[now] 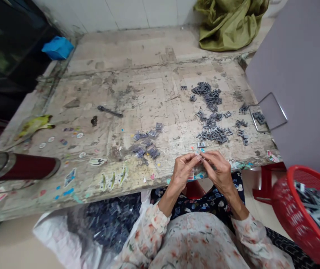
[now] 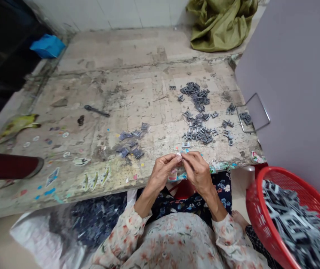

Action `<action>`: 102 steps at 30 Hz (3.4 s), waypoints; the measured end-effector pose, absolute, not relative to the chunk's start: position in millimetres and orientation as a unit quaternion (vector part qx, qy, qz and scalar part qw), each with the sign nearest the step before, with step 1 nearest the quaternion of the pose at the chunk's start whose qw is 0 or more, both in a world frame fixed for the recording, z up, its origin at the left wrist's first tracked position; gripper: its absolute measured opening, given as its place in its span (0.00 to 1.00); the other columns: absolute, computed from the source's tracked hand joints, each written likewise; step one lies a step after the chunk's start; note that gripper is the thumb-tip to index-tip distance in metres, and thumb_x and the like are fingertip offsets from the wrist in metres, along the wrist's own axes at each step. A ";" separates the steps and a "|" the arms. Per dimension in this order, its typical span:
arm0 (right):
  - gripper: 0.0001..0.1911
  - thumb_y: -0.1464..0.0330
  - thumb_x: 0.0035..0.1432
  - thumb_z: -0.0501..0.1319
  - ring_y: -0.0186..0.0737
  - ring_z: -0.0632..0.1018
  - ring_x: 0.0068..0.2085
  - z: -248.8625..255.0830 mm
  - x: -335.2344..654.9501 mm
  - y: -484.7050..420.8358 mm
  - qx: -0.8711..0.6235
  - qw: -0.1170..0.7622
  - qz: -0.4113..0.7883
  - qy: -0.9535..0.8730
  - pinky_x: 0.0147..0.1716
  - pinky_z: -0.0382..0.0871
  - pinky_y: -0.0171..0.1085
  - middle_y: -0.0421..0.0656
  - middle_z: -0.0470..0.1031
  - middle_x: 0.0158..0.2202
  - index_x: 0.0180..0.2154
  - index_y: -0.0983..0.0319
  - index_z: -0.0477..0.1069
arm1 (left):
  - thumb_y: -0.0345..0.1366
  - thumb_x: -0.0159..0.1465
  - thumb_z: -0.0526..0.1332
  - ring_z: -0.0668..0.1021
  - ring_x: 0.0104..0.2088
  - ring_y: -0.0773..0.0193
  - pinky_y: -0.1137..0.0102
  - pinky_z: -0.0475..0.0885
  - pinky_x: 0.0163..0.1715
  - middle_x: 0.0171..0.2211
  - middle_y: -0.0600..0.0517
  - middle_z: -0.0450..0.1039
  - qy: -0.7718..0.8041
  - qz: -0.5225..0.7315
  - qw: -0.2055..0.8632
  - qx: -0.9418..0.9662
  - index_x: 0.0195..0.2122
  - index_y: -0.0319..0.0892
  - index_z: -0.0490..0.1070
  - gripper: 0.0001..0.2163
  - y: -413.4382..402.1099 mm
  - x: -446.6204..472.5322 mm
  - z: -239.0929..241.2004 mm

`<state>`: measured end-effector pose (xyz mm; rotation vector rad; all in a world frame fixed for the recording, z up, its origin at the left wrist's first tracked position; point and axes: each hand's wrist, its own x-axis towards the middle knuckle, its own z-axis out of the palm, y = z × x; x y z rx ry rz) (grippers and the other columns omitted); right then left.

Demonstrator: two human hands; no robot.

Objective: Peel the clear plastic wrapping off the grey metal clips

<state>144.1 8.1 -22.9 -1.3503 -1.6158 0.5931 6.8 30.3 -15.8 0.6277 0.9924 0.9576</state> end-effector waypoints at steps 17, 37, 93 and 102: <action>0.13 0.70 0.66 0.53 0.50 0.69 0.48 -34.0 137.1 52.7 -0.662 0.204 0.074 -0.718 0.45 0.67 0.46 0.53 0.70 0.49 0.50 0.61 0.70 | 0.43 0.48 0.73 0.73 0.24 0.71 0.77 0.69 0.26 0.23 0.54 0.75 0.531 0.442 0.658 0.299 0.30 0.37 0.79 0.14 28.7 -6.4 -26.3; 0.11 0.58 0.60 0.59 0.32 0.71 0.26 -29.7 126.1 8.9 -0.589 0.516 0.438 -0.442 0.26 0.66 0.31 0.38 0.72 0.29 0.35 0.60 0.71 | 0.42 0.51 0.72 0.79 0.27 0.67 0.75 0.74 0.33 0.27 0.52 0.78 0.506 0.424 0.686 0.305 0.34 0.38 0.77 0.14 20.8 -0.4 -23.2; 0.07 0.71 0.61 0.54 0.38 0.73 0.31 -32.1 161.1 -4.2 -0.661 0.346 0.129 -0.653 0.35 0.68 0.37 0.43 0.74 0.32 0.40 0.62 0.69 | 0.42 0.51 0.72 0.74 0.21 0.73 0.76 0.72 0.26 0.21 0.54 0.74 0.455 0.433 0.748 0.214 0.27 0.35 0.77 0.13 9.2 2.4 -16.6; 0.12 0.63 0.61 0.60 0.31 0.75 0.23 -10.3 153.1 -20.1 -0.586 0.419 0.430 -0.544 0.21 0.71 0.31 0.42 0.77 0.38 0.45 0.60 0.73 | 0.42 0.54 0.70 0.72 0.18 0.73 0.77 0.69 0.24 0.17 0.56 0.71 0.448 0.432 0.743 0.244 0.26 0.37 0.75 0.12 10.6 2.9 -5.9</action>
